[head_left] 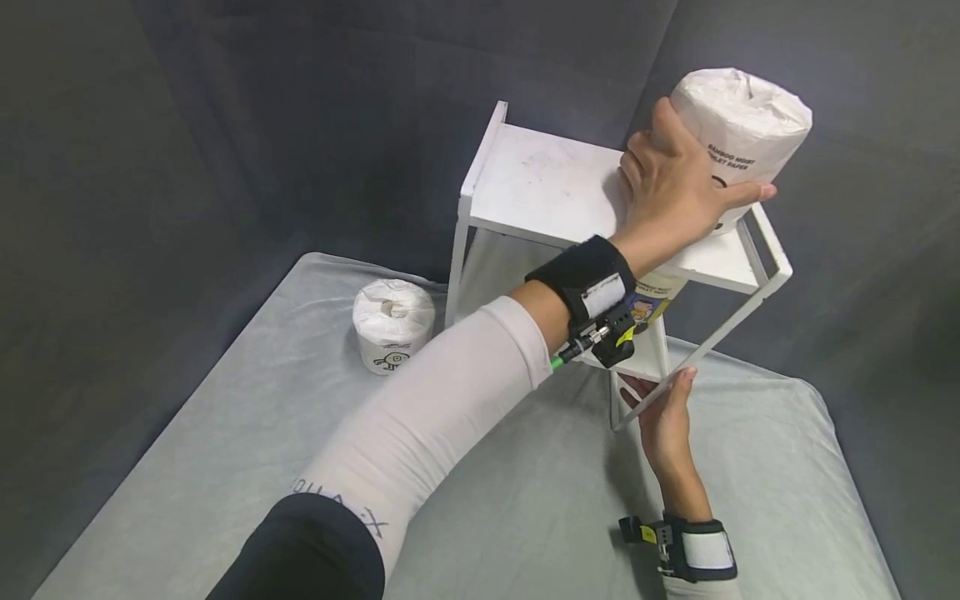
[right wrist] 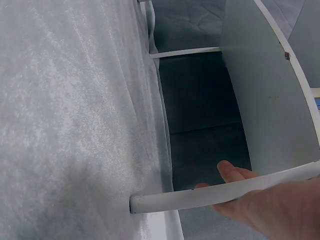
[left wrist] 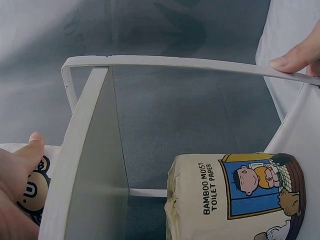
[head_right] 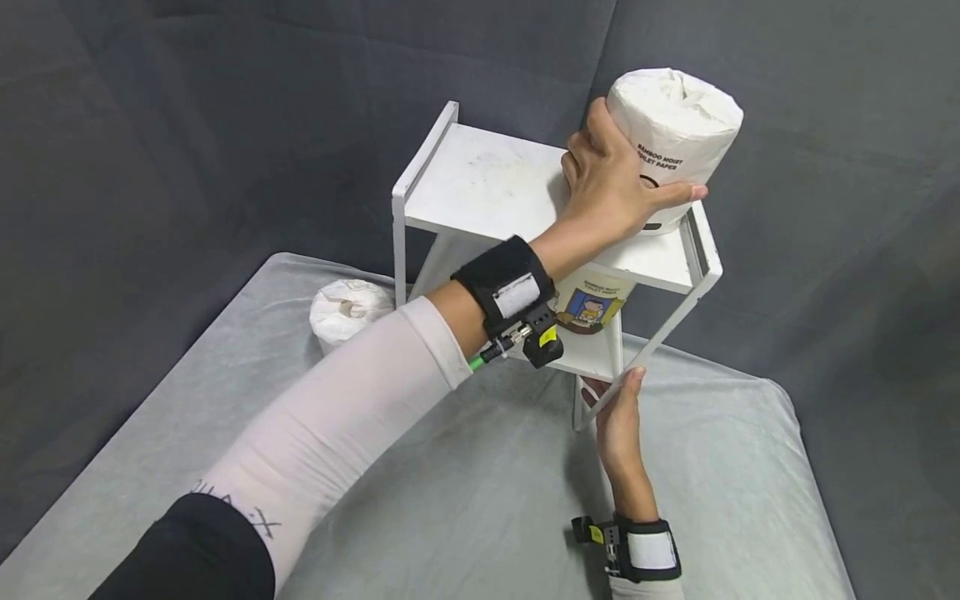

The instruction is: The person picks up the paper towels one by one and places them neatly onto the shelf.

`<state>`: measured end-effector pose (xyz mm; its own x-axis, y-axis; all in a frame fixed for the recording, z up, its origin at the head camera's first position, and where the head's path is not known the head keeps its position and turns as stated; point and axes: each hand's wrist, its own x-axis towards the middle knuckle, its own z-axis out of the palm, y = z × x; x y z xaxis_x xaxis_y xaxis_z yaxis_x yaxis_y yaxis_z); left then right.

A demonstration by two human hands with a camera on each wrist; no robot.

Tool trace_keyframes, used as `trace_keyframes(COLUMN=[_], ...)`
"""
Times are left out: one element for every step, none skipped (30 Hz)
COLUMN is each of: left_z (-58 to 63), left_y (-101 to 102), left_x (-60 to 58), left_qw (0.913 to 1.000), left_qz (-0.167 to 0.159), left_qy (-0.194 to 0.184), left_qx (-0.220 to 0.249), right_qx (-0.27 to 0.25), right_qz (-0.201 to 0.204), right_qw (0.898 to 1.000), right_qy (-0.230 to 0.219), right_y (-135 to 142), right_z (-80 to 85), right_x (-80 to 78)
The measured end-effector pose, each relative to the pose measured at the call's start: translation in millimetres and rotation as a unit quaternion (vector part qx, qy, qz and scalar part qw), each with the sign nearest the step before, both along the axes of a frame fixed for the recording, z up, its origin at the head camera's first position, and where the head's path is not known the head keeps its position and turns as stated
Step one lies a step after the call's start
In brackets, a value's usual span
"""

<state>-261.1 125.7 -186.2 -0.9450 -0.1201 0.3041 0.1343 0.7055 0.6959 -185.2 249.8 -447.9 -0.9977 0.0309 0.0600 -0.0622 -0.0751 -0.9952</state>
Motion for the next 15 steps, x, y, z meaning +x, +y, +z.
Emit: trace_keyframes(left_z=[0.5, 0.9, 1.2, 1.5, 1.6, 1.9, 2.2, 2.3, 2.7, 3.4, 4.4, 6.1, 8.0, 10.4, 12.9], left_y=[-0.1, -0.2, -0.1, 0.2, 0.5, 0.7, 0.6, 0.3, -0.2, -1.3, -3.1, -5.7, -9.5, -13.7, -19.0], left_x=[0.1, 0.1, 0.1, 0.1, 0.1, 0.0, 0.2, 0.3, 0.3, 0.4, 0.2, -0.1, -0.9, -2.0, -3.0], left_qw=[1.0, 1.0, 1.0, 1.0, 1.0, 1.0, 1.0, 0.9999, 0.9998, 0.9997, 0.9995, 0.9992, 0.9988, 0.9982, 0.9974], left_qz=[-0.001, -0.002, -0.002, -0.003, -0.004, -0.004, -0.005, -0.007, -0.009, -0.012, -0.015, -0.019, -0.025, -0.03, -0.036], left_qy=[0.001, 0.002, 0.002, 0.001, -0.001, -0.001, -0.001, -0.004, -0.007, -0.013, -0.019, -0.027, -0.035, -0.043, -0.053], left_qx=[0.0, 0.001, 0.002, 0.002, 0.004, 0.005, 0.005, 0.01, 0.013, 0.017, 0.02, 0.021, 0.023, 0.028, 0.033], right_qx=[-0.001, -0.003, -0.005, -0.007, -0.006, -0.004, -0.003, 0.001, 0.004, 0.007, 0.013, 0.018, 0.019, 0.021, 0.02], right_qz=[0.0, 0.0, 0.0, 0.001, 0.001, 0.0, -0.001, -0.002, -0.004, -0.005, -0.006, -0.005, -0.005, -0.005, -0.004], right_qw=[1.0, 1.0, 1.0, 1.0, 1.0, 1.0, 1.0, 1.0, 1.0, 1.0, 1.0, 1.0, 1.0, 1.0, 1.0], right_qy=[0.001, 0.001, 0.0, 0.001, 0.001, 0.0, 0.0, -0.002, -0.004, -0.005, -0.007, -0.008, -0.008, -0.009, -0.009], right_y=[0.3, 0.6, 1.0, 1.3, 1.7, 2.1, 2.3, 2.4, 2.3, 1.8, 1.2, 0.7, -0.2, -1.1, -2.1], right_z=[0.5, 1.0, 1.4, 1.8, 2.0, 2.0, 2.0, 1.9, 1.6, 1.3, 0.8, 0.4, 0.2, 0.1, -0.1], right_x=[-0.2, -0.3, -0.4, -0.5, -0.4, -0.3, -0.1, 0.1, 0.2, 0.2, 0.2, 0.0, -0.2, -0.3, -0.4])
